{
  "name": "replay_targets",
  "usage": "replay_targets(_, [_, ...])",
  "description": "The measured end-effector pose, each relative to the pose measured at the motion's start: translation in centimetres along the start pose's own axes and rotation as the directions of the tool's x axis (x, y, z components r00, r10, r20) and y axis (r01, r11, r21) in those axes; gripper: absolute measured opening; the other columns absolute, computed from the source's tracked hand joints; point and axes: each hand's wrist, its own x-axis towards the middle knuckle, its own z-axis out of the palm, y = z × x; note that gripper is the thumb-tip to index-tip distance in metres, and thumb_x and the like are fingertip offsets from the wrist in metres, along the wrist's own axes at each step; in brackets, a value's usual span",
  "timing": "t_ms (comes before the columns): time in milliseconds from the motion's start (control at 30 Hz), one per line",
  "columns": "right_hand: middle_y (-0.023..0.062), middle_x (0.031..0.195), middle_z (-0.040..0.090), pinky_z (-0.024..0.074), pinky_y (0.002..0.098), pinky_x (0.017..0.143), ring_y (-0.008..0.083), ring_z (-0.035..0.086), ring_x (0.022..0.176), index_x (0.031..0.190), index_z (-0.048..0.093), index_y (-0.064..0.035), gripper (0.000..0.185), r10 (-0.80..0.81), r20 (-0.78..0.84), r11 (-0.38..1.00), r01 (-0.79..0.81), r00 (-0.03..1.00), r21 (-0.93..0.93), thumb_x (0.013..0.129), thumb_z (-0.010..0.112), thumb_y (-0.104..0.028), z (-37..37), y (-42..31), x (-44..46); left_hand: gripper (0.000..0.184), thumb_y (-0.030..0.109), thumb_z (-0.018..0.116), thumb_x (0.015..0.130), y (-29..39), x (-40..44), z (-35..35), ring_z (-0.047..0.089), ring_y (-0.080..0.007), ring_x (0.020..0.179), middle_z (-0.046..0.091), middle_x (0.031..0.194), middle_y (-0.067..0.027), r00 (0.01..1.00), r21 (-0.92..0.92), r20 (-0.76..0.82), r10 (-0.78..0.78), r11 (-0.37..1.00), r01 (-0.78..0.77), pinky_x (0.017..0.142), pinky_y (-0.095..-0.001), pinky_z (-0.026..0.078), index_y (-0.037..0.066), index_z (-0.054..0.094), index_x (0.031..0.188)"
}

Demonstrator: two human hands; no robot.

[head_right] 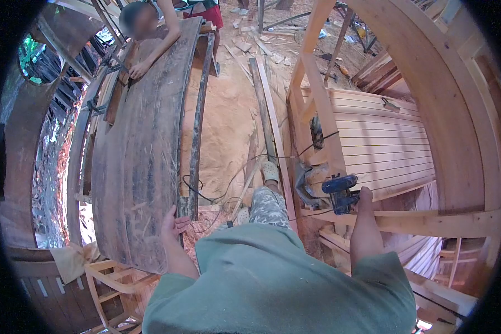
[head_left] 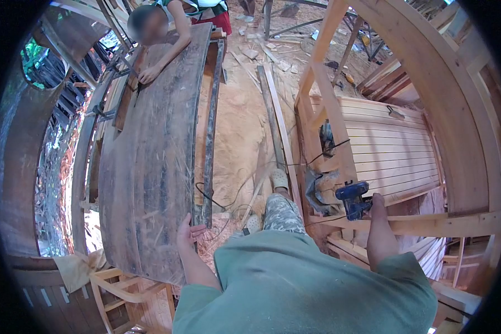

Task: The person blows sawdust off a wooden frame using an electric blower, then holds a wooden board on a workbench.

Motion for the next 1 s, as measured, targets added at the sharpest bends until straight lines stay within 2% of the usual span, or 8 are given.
replay_targets(133, [0.0147, 0.093, 0.061, 0.0456, 0.0565, 0.075, 0.0336, 0.059, 0.086, 0.100, 0.054, -0.0061, 0.028, 0.017, -0.037, 1.000, -0.016, 0.999, 0.027, 0.086, 0.049, -0.030, 0.3, 0.2, -0.6, 0.077, 0.070, 0.045, 0.089, 0.1, 0.1, -0.2, 0.068, -0.0286, 0.091, 0.071, 0.100, -0.0173, 0.999, 0.007, 0.030, -0.015, 1.000, 0.014, 0.078, -0.0391, 0.052, -0.002, 0.064, 0.110])
replay_targets(200, [0.0150, 0.090, 0.060, 0.0457, 0.0557, 0.072, 0.0329, 0.058, 0.081, 0.098, 0.054, -0.0063, 0.028, -0.055, 0.012, 0.998, 0.055, 0.998, -0.001, 0.085, 0.048, -0.030, 0.6, 0.3, -1.7, 0.077, 0.069, 0.044, 0.090, 0.1, 0.2, -0.2, 0.068, -0.0293, 0.092, 0.071, 0.099, -0.0183, 0.999, 0.001, 0.030, -0.012, 1.000, 0.012, 0.079, -0.0400, 0.051, -0.002, 0.062, 0.113])
replay_targets(333, [0.0155, 0.093, 0.060, 0.0453, 0.0561, 0.071, 0.0334, 0.058, 0.081, 0.099, 0.054, -0.0063, 0.028, -0.011, -0.007, 1.000, 0.011, 1.000, 0.015, 0.085, 0.048, -0.030, 0.7, -0.1, -1.9, 0.077, 0.069, 0.044, 0.091, 0.2, -0.2, 0.2, 0.067, -0.0297, 0.091, 0.071, 0.099, -0.0195, 1.000, -0.009, -0.007, 0.006, 1.000, -0.006, 0.080, -0.0408, 0.050, -0.002, 0.061, 0.116])
replay_targets(567, [0.0158, 0.094, 0.059, 0.0458, 0.0582, 0.066, 0.0347, 0.058, 0.078, 0.100, 0.052, -0.0063, 0.028, -0.107, 0.040, 0.994, 0.105, 0.993, 0.036, 0.084, 0.048, -0.029, 0.5, 0.1, -2.7, 0.076, 0.069, 0.044, 0.091, -0.3, 0.9, -0.5, 0.067, -0.0298, 0.089, 0.071, 0.098, -0.0191, 1.000, -0.014, 0.020, 0.002, 1.000, -0.002, 0.078, -0.0410, 0.050, -0.001, 0.060, 0.117])
replay_targets(633, [0.0158, 0.092, 0.059, 0.0464, 0.0583, 0.063, 0.0347, 0.058, 0.075, 0.099, 0.052, -0.0064, 0.027, -0.102, 0.016, 0.995, 0.102, 0.995, 0.012, 0.084, 0.047, -0.029, 0.6, 0.0, -3.2, 0.078, 0.069, 0.042, 0.090, -0.3, 0.8, -0.5, 0.067, -0.0278, 0.090, 0.070, 0.099, -0.0184, 1.000, 0.000, 0.018, -0.008, 1.000, 0.008, 0.079, -0.0384, 0.051, -0.004, 0.065, 0.107])
replay_targets(800, [0.0162, 0.093, 0.059, 0.0480, 0.0581, 0.056, 0.0365, 0.060, 0.075, 0.100, 0.053, -0.0077, 0.026, -0.071, 0.059, 0.996, 0.068, 0.996, 0.054, 0.085, 0.046, -0.028, 0.2, 0.7, 0.1, 0.078, 0.069, 0.043, 0.090, -0.4, 1.0, -0.4, 0.067, -0.0273, 0.087, 0.070, 0.099, -0.0184, 1.000, -0.002, -0.009, 0.004, 1.000, -0.004, 0.073, -0.0381, 0.052, -0.004, 0.065, 0.106])
replay_targets(933, [0.0152, 0.095, 0.059, 0.0475, 0.0599, 0.060, 0.0358, 0.060, 0.079, 0.101, 0.054, -0.0092, 0.025, -0.097, 0.127, 0.990, 0.083, 0.987, 0.110, 0.084, 0.048, -0.026, 0.1, 1.1, 0.8, 0.079, 0.071, 0.042, 0.090, -0.2, 1.2, -0.6, 0.068, -0.0275, 0.086, 0.071, 0.097, -0.0177, 1.000, 0.002, 0.010, -0.001, 1.000, 0.001, 0.069, -0.0388, 0.053, -0.004, 0.066, 0.106])
replay_targets(1000, [0.0143, 0.098, 0.061, 0.0464, 0.0617, 0.066, 0.0351, 0.061, 0.084, 0.103, 0.056, -0.0106, 0.025, -0.085, 0.048, 0.995, 0.082, 0.995, 0.052, 0.084, 0.049, -0.026, -0.3, 1.4, 3.4, 0.079, 0.071, 0.043, 0.090, -0.2, 0.9, -0.4, 0.068, -0.0276, 0.085, 0.071, 0.096, -0.0176, 1.000, 0.003, 0.009, 0.003, 1.000, -0.003, 0.069, -0.0385, 0.053, -0.003, 0.066, 0.106])
